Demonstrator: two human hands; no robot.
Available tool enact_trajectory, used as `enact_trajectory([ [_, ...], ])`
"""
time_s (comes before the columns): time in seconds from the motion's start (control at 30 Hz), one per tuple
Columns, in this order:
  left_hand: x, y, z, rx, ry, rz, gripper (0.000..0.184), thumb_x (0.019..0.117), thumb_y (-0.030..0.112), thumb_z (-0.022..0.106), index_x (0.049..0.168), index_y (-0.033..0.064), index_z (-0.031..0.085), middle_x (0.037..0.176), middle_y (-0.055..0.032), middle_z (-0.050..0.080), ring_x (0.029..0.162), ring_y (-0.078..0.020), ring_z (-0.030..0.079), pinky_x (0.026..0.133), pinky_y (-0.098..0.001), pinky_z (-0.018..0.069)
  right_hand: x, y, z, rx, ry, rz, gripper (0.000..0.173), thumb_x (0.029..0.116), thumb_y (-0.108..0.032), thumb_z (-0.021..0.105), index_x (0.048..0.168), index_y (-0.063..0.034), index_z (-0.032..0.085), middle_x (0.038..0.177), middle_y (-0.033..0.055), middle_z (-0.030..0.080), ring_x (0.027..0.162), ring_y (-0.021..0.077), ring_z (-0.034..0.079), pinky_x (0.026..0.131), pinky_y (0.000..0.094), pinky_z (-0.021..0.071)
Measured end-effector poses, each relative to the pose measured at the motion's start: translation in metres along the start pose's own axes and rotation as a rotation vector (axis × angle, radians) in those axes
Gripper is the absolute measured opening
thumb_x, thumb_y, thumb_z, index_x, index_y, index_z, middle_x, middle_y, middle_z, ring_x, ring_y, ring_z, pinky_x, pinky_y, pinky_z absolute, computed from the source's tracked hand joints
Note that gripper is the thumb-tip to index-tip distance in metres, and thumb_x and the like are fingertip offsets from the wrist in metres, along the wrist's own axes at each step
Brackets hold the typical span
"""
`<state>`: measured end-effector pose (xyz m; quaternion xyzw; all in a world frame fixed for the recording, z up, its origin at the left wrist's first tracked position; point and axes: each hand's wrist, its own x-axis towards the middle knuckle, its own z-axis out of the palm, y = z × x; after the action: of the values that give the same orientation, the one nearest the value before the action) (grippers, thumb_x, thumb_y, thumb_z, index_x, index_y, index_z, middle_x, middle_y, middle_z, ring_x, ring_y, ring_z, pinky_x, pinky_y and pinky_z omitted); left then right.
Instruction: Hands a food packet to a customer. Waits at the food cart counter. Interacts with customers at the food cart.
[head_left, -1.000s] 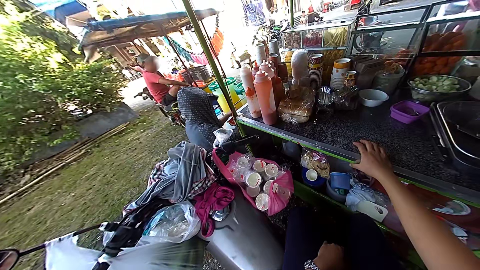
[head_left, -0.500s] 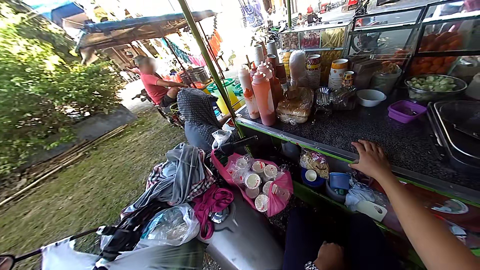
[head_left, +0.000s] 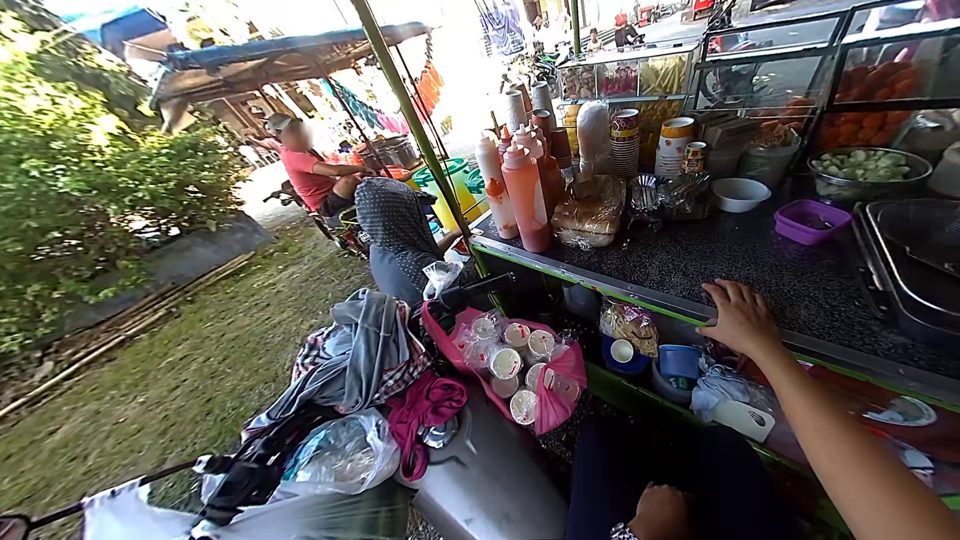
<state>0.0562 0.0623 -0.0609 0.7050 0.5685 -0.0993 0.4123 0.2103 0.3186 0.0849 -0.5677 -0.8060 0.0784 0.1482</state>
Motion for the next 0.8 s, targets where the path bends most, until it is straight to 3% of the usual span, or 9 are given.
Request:
enact_trajectory([
  [0.57, -0.0008, 0.0005, 0.0001, -0.011, -0.007, -0.008, 0.037, 0.1050, 0.029, 0.052, 0.127, 0.0027, 0.066, 0.125, -0.0215, 0.069, 0.124, -0.0386, 0.062, 0.109, -0.0624, 0.0399, 0.0006, 0.0033, 0.0046, -0.009, 0.026, -0.012, 0.088, 0.0759, -0.037, 0.090, 0.150, -0.0126, 0.050, 0.158, 0.0204, 0.043, 0.147, 0.0425, 0.038, 0.118, 0.0617, 0.0286],
  [0.8, 0.0011, 0.0007, 0.0039, 0.005, 0.004, -0.037, 0.044, 0.1086, 0.031, 0.043, 0.130, -0.0008, 0.064, 0.127, -0.0238, 0.068, 0.126, -0.0403, 0.061, 0.110, -0.0623, 0.0398, 0.0004, 0.0052, 0.0059, -0.002, 0.047, -0.036, 0.088, 0.0759, -0.036, 0.090, 0.149, -0.0096, 0.051, 0.156, 0.0236, 0.043, 0.145, 0.0459, 0.038, 0.116, 0.0652, 0.0294],
])
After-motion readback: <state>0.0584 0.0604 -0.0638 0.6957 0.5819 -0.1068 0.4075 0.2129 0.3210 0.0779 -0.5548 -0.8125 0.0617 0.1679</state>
